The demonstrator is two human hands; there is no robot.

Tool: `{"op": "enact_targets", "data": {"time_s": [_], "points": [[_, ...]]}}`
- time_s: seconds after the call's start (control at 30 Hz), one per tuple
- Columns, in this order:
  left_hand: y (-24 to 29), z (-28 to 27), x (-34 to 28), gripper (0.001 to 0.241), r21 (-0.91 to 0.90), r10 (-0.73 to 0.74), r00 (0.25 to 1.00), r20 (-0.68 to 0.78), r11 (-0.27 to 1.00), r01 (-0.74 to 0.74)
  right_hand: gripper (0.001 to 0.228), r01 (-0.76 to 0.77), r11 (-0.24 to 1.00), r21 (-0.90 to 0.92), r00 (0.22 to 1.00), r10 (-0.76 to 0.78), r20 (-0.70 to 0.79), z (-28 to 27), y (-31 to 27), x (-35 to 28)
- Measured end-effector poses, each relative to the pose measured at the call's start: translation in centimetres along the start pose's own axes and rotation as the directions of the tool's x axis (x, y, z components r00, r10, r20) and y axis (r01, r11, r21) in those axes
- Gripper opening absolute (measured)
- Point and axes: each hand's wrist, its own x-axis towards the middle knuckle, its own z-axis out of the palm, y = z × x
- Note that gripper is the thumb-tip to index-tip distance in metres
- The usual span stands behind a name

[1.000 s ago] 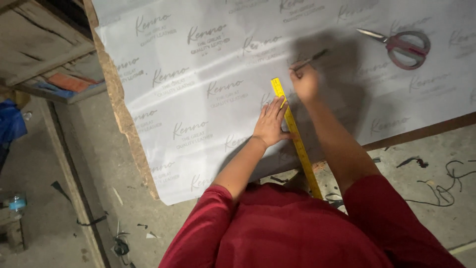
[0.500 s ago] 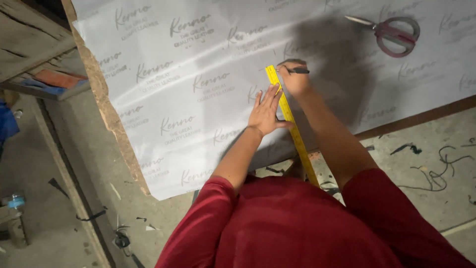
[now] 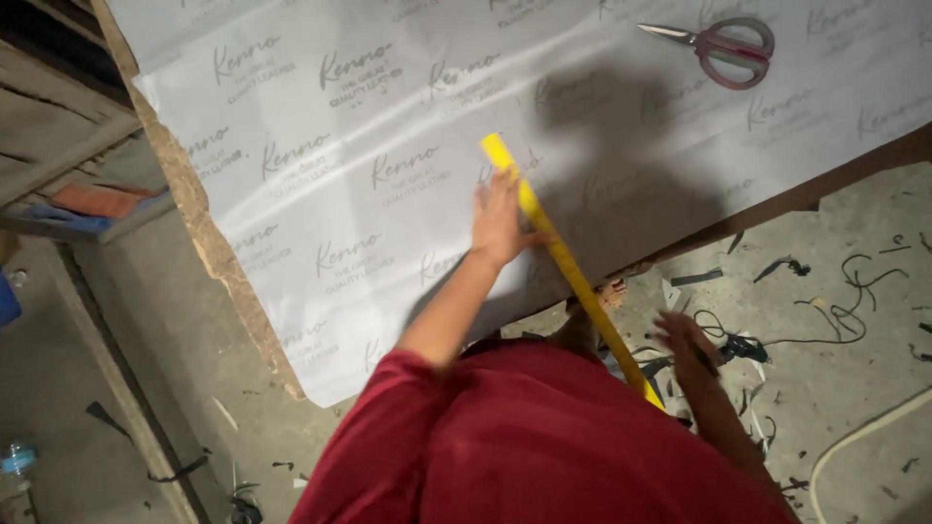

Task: Measuring, marking, and cutting upholstery material using a ruler, pen, and scissors on a work surface.

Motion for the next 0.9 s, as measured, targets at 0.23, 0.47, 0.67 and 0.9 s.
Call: {"op": "enact_targets", "data": {"time_s": [0.23,0.47,0.67,0.9], "points": [[-7.4,-8.3,-13.1,0.120,-0.026,-0.485,0.859,-0.163,0.873,0.488,0.057,0.167,0.580,-0.797,0.979,-0.001,0.204,-10.4,6.7,0.1],[-15.0,-5.4,-21.6,0.124,-0.130,-0.727,0.560,-0.398,0.649,0.750,0.042,0.622,0.071,-0.780,0.671,-0.562,0.484,-7.6,0.3,11.9],[-18.4,-7.8,-19.3,0.123,-0.327,-0.847,0.360,-0.392,0.494,0.806,0.056,0.787,-0.143,-0.600,0.337,-0.714,0.613,7.0,-17.3,19.6],[-21.9,-7.3,-16.2,0.125,-0.275,-0.876,0.177,-0.449,0.324,0.905,0.034,0.910,-0.160,-0.382,0.157,-0.720,0.676,16.3,-21.1,31.6]]}}
